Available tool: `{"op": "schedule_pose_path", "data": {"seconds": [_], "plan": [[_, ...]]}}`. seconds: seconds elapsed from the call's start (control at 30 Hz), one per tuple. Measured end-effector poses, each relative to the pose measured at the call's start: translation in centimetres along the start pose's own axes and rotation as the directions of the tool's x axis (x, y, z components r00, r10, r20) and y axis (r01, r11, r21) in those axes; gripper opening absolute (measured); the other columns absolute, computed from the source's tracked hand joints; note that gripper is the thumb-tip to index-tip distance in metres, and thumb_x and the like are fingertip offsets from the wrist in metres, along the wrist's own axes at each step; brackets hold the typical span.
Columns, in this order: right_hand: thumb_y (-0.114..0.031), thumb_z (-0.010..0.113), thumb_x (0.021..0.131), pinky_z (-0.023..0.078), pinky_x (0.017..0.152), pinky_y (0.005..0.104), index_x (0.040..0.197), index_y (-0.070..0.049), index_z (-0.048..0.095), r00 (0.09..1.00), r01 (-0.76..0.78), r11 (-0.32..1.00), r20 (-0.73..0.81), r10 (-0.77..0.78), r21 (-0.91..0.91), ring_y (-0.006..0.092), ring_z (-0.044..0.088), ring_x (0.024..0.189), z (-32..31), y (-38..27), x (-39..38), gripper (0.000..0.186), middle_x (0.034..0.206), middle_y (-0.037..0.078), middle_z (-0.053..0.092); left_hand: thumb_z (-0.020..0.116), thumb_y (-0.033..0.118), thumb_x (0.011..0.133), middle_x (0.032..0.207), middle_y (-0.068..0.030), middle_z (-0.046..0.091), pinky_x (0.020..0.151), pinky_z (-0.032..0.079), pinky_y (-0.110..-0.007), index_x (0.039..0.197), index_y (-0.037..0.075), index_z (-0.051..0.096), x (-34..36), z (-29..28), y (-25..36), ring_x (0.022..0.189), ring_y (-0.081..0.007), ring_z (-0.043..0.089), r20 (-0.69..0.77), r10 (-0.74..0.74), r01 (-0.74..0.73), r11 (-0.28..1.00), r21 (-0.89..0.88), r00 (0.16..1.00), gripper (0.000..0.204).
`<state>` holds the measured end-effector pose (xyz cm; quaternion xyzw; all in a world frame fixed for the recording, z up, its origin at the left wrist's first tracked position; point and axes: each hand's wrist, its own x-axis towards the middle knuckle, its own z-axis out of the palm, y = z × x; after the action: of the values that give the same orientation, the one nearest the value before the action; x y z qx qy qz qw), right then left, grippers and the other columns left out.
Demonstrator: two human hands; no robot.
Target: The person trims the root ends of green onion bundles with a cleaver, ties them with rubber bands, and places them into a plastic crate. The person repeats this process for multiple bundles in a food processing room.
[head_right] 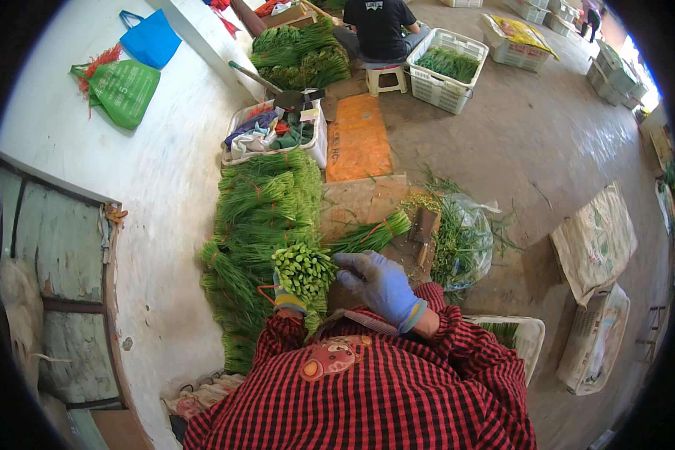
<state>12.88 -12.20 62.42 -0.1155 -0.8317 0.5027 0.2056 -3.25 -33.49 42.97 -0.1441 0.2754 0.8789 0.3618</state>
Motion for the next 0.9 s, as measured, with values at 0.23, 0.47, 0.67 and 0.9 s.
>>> {"op": "schedule_pose_path", "data": {"seconds": [0.23,0.47,0.67,0.9], "plan": [[-0.008,0.070,0.083,0.052,0.064,0.0383,0.110,-0.011,0.069,0.991,0.097,0.993,-0.088,-0.102,-0.060,0.0290,0.065,0.076,0.6,0.0,0.0,0.027,0.086,0.011,0.066,0.030,0.055,0.100,0.148,-0.0111,0.046,0.110,0.039,-0.054,0.145,0.014,0.045,-1.1,1.4,0.0,0.133,-0.0341,0.046,-0.125,0.035,-0.041,0.998,-0.047,0.991,0.063],[-0.013,0.070,0.084,0.051,0.064,0.0401,0.106,-0.011,0.069,0.974,0.168,0.985,-0.146,-0.171,-0.037,0.0306,0.064,0.076,0.6,-1.1,1.5,0.022,0.083,0.010,0.064,0.032,0.052,0.101,0.143,-0.0140,0.052,0.106,0.044,-0.055,0.143,0.011,0.047,-2.6,2.8,0.2,0.127,-0.0353,0.051,-0.048,-0.016,0.013,0.997,-0.077,0.999,0.060],[-0.028,0.071,0.085,0.052,0.067,0.0433,0.096,-0.011,0.071,0.997,0.067,0.982,-0.029,-0.073,-0.175,0.0322,0.064,0.081,0.9,-1.7,2.1,0.020,0.084,0.011,0.064,0.034,0.051,0.101,0.140,-0.0166,0.053,0.105,0.045,-0.054,0.140,0.009,0.050,-2.7,2.9,-0.1,0.125,-0.0359,0.053,-0.010,0.004,-0.005,0.994,-0.109,1.000,0.060],[-0.029,0.070,0.085,0.053,0.070,0.0410,0.092,-0.009,0.072,0.984,-0.169,0.975,0.037,0.176,-0.145,0.0320,0.066,0.076,1.4,-0.7,2.1,0.022,0.084,0.013,0.067,0.036,0.053,0.101,0.145,-0.0149,0.048,0.108,0.042,-0.052,0.143,0.007,0.046,-3.3,5.8,0.1,0.129,-0.0329,0.050,-0.172,0.059,-0.077,0.992,-0.100,0.983,0.064]]}}
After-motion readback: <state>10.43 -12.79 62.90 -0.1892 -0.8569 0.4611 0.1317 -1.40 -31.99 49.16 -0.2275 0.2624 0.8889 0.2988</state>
